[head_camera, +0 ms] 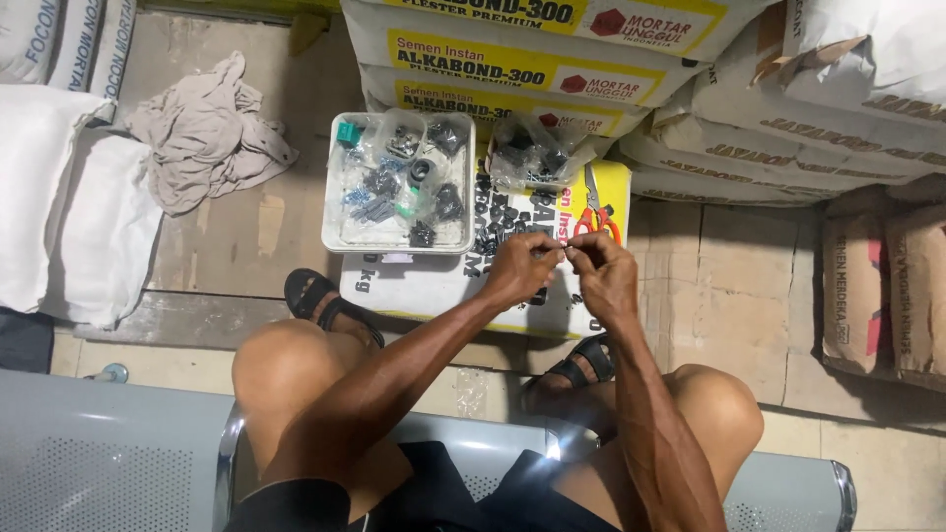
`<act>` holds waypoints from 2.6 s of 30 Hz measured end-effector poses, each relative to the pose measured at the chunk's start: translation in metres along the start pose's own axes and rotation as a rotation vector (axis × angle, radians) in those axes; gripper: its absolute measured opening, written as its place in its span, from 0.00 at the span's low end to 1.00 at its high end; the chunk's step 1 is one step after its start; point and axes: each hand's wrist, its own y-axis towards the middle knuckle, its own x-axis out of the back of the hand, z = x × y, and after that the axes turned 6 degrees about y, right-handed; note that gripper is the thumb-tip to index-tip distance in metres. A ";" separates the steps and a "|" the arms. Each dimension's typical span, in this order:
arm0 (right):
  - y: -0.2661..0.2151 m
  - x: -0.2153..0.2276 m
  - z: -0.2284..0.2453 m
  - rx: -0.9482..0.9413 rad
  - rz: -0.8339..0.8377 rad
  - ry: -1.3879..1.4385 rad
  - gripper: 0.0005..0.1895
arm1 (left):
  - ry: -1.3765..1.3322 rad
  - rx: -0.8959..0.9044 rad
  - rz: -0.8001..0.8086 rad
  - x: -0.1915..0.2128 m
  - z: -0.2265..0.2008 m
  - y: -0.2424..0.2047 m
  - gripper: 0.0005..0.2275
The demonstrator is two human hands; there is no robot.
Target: Sorting small black fasteners from a pile into a white plastic organizer tray
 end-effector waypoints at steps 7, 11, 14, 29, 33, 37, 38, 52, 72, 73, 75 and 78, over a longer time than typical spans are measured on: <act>-0.002 0.019 0.065 0.006 0.013 0.334 0.11 | -0.380 -0.048 0.116 0.008 -0.028 0.001 0.10; -0.003 0.010 0.069 0.051 -0.011 0.332 0.08 | -0.406 -0.127 0.096 0.009 -0.027 0.003 0.10; 0.002 0.006 0.075 0.119 -0.022 0.240 0.08 | -0.343 -0.172 0.040 0.003 -0.021 0.012 0.09; 0.022 0.014 -0.004 0.673 -0.010 -0.497 0.08 | -0.201 -0.044 -0.029 0.005 -0.036 0.020 0.06; 0.021 0.013 0.007 0.693 -0.031 -0.521 0.07 | -0.154 -0.080 -0.081 0.001 -0.028 0.023 0.04; 0.031 0.017 0.010 0.667 0.062 -0.454 0.06 | -0.117 -0.098 -0.095 0.000 -0.012 0.026 0.04; 0.030 0.019 0.011 0.572 0.132 -0.378 0.06 | -0.111 -0.133 -0.072 -0.001 -0.005 0.028 0.04; 0.007 0.027 0.052 0.374 0.114 -0.250 0.08 | -0.153 -0.247 0.162 0.011 -0.030 0.019 0.04; -0.005 0.005 0.058 -0.328 -0.066 0.641 0.07 | 0.169 -0.522 0.003 -0.001 -0.007 0.023 0.04; -0.005 0.004 0.060 -0.330 -0.070 0.641 0.07 | 0.169 -0.521 0.008 -0.002 -0.004 0.026 0.04; -0.007 0.000 0.062 -0.287 -0.083 0.583 0.06 | 0.247 -0.587 -0.036 -0.002 0.004 0.029 0.04; -0.002 0.000 0.056 -0.232 -0.073 0.454 0.06 | 0.337 -0.612 -0.077 -0.005 0.011 0.029 0.04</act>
